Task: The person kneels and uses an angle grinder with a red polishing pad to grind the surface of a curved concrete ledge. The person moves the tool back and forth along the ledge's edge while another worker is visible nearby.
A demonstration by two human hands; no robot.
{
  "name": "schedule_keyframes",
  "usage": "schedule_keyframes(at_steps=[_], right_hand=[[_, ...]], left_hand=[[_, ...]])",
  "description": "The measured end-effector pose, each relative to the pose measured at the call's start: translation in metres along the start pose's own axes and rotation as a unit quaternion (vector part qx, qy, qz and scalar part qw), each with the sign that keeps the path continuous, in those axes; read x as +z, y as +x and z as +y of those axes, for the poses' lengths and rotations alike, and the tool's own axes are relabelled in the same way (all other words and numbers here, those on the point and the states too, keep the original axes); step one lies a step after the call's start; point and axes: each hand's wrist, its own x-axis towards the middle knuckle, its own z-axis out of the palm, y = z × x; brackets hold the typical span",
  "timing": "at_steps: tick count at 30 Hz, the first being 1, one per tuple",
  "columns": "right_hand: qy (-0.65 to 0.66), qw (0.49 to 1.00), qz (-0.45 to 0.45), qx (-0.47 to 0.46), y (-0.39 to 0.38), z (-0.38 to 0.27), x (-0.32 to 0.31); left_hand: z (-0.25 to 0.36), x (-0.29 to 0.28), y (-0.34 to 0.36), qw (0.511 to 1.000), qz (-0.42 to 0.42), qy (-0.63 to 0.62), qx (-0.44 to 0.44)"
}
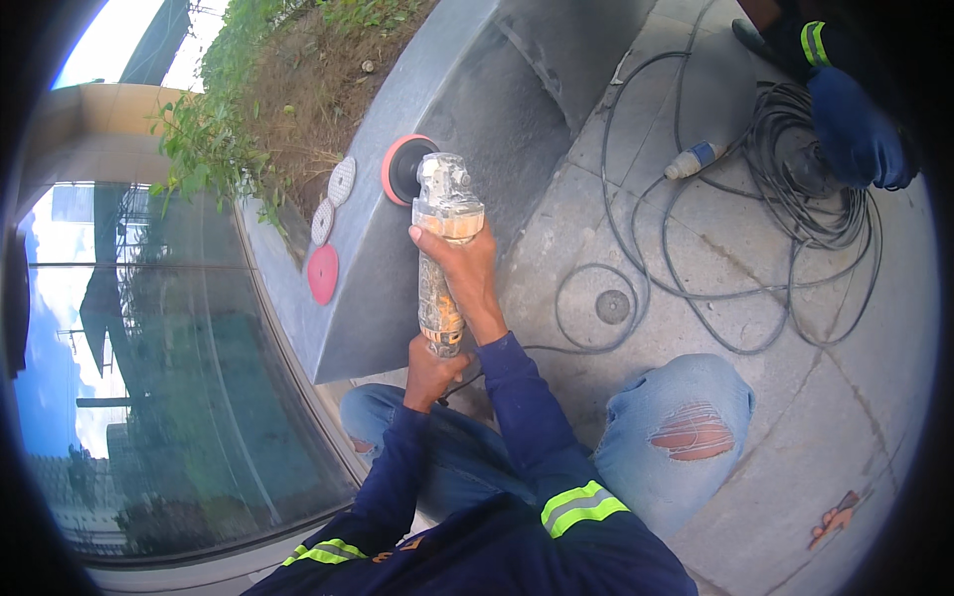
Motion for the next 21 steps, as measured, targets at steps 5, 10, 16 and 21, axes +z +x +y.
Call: schedule_keyframes(at_steps=[5,10,16,21], right_hand=[[0.008,0.999,-0.021,0.022,0.021,-0.010,-0.014],[-0.020,0.999,-0.034,-0.036,0.019,-0.012,0.009],[-0.038,0.999,0.004,0.014,-0.017,0.012,-0.004],[0.008,1.000,0.003,0.012,0.004,0.008,-0.013]], left_hand=[[0.001,0.003,0.020,1.000,-0.023,-0.007,-0.004],[0.009,-0.008,0.026,1.000,-0.011,0.010,0.012],[-0.019,-0.014,-0.009,0.999,-0.020,0.015,-0.027],[-0.015,-0.008,0.010,0.999,-0.030,0.015,-0.012]])
